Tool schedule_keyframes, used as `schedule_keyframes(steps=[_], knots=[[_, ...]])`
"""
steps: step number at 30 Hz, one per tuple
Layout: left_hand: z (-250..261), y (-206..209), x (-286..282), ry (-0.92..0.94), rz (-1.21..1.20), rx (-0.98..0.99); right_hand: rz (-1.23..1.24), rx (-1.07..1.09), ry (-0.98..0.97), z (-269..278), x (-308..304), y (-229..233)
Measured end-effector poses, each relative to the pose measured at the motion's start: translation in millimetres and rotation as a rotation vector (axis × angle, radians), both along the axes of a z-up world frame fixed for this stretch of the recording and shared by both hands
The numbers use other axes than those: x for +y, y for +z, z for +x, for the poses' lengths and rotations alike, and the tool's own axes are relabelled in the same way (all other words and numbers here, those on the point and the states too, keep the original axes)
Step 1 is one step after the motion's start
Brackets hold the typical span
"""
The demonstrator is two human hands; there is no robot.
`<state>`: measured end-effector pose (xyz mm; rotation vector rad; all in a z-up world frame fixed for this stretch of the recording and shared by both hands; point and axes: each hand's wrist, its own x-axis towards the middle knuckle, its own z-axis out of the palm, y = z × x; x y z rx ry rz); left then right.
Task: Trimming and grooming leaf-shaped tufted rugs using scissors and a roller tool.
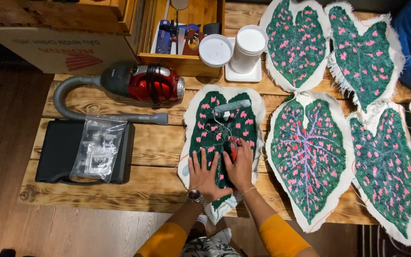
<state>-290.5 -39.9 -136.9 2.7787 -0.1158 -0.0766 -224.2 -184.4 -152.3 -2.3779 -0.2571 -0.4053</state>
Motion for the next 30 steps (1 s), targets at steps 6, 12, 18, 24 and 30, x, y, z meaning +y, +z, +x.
schedule_keyframes(steps=[6,12,18,24,30], knots=[[-6.2,-2.6,3.4,0.038,-0.090,-0.245,0.047,0.115,-0.021,6.7,-9.6,0.8],[3.2,25.0,7.5,0.022,-0.079,0.039,0.033,0.121,-0.074,15.1,-3.3,18.1],[105.3,34.4,23.2,-0.092,-0.083,-0.010,0.016,0.065,-0.083,84.8,-11.7,-1.4],[207.5,13.9,42.1,-0.124,0.041,0.052,-0.030,0.017,0.008,136.6,-19.8,-14.9],[222.6,-7.9,48.9,-0.128,-0.039,0.115,0.063,0.122,-0.023,136.0,-14.4,-3.0]])
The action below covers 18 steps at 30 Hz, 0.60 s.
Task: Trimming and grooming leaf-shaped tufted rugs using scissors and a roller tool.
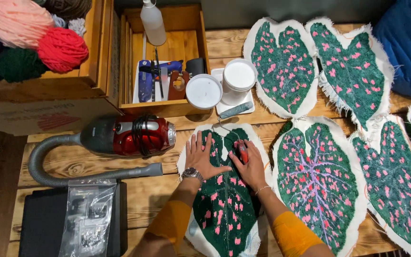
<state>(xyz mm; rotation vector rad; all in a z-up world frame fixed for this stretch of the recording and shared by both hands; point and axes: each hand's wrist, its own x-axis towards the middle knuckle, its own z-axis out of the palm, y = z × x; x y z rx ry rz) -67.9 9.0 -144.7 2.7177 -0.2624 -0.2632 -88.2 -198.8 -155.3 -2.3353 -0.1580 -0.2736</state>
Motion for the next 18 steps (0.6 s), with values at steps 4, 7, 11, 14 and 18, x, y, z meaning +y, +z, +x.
schedule_keyframes(steps=[4,7,11,14,18], knots=[[-1.1,13.3,-1.3,0.005,0.015,0.028,0.017,0.026,-0.032,-1.6,2.3,6.6],[-15.6,11.5,-1.5,0.026,0.071,0.057,0.019,0.034,-0.047,-7.6,3.1,9.1],[-66.7,15.8,-14.2,-0.005,-0.009,-0.100,0.031,-0.067,-0.052,-32.1,1.0,15.8],[-125.6,18.0,-31.5,0.013,-0.074,-0.155,0.107,-0.086,-0.033,-56.0,-0.1,28.7],[-180.3,20.5,-53.3,0.123,-0.087,-0.223,0.233,0.013,0.021,-78.1,-4.8,40.2]])
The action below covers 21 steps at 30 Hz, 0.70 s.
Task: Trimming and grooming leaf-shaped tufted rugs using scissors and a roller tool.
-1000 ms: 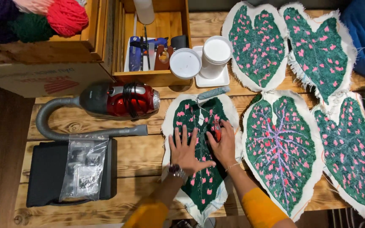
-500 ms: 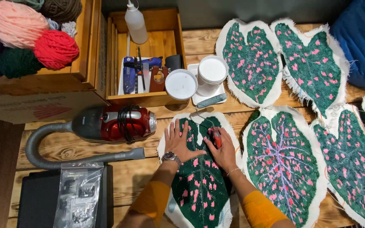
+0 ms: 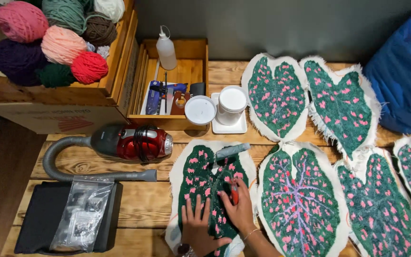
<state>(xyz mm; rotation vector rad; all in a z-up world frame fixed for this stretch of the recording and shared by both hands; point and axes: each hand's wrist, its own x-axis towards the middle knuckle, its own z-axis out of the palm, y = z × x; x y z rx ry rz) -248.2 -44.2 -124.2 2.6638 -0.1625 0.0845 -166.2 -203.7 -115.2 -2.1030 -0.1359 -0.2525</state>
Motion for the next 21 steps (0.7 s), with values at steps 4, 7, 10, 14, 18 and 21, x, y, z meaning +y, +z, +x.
schedule_keyframes(steps=[4,7,10,14,18,21], knots=[[-26.7,-13.6,-8.9,0.115,0.041,0.007,0.048,0.034,0.088,-11.2,-12.6,-6.9],[-42.1,-19.9,-19.8,0.167,0.031,-0.168,0.049,0.035,0.167,-24.5,-23.7,-5.9],[-51.8,-18.4,-26.9,0.234,0.063,-0.259,0.057,0.082,0.237,-38.1,-29.2,-0.2],[-53.1,6.1,-32.2,0.289,0.160,0.311,0.068,0.085,0.315,-52.3,-35.8,-1.1],[-52.6,27.5,-31.8,0.293,0.201,0.507,0.008,0.108,0.354,-59.0,-38.4,-2.0],[-54.9,27.4,-32.4,0.287,0.202,0.452,-0.058,0.124,0.378,-64.3,-44.8,-2.5]])
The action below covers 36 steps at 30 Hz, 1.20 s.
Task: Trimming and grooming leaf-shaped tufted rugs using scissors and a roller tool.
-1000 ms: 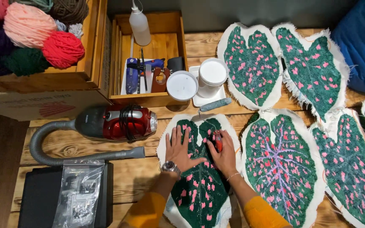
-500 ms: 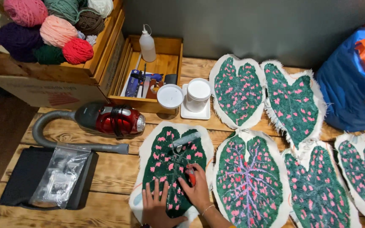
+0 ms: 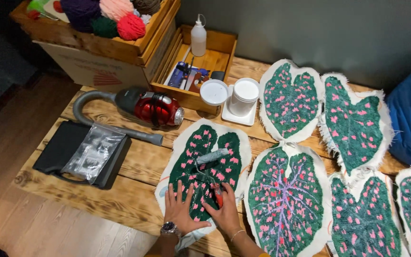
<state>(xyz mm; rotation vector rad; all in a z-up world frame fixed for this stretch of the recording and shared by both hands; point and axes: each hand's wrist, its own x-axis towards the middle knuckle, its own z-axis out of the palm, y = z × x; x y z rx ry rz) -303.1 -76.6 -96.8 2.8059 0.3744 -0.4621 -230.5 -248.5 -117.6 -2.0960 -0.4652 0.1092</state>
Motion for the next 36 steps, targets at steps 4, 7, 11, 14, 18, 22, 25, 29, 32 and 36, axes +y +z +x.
schedule_keyframes(steps=[4,7,11,14,18,22,25,29,32,36], knots=[[-8.5,-11.4,3.7,-0.005,-0.052,-0.125,-0.039,-0.022,0.017,-6.1,-5.0,-17.8],[-9.9,-29.2,7.6,-0.027,-0.059,-0.139,-0.032,-0.063,0.003,-8.9,-4.9,-19.7],[-11.9,-43.9,10.3,-0.045,-0.046,-0.326,-0.027,-0.077,-0.040,-18.3,-2.0,-13.5],[-11.3,-34.7,9.8,-0.039,-0.055,-0.269,-0.060,-0.089,-0.069,-23.8,-2.5,-17.7],[-10.8,-28.6,10.0,-0.031,-0.066,-0.199,-0.117,-0.149,-0.090,-32.4,-8.2,-28.6],[-11.2,-24.2,11.2,-0.028,-0.080,-0.174,-0.141,-0.151,-0.093,-36.8,-8.4,-29.7],[-9.2,-21.6,12.3,-0.039,-0.073,-0.151,-0.157,-0.126,-0.090,-37.4,-7.1,-23.1],[-8.1,-18.0,14.0,-0.047,-0.074,-0.064,-0.224,-0.107,-0.085,-37.6,-7.8,-26.1],[-6.6,-10.0,16.4,-0.047,-0.087,-0.045,-0.249,-0.111,-0.092,-34.0,-5.2,-24.7],[-7.0,-14.4,14.9,-0.044,-0.089,-0.033,-0.271,-0.061,-0.107,-35.2,-4.7,-18.9]])
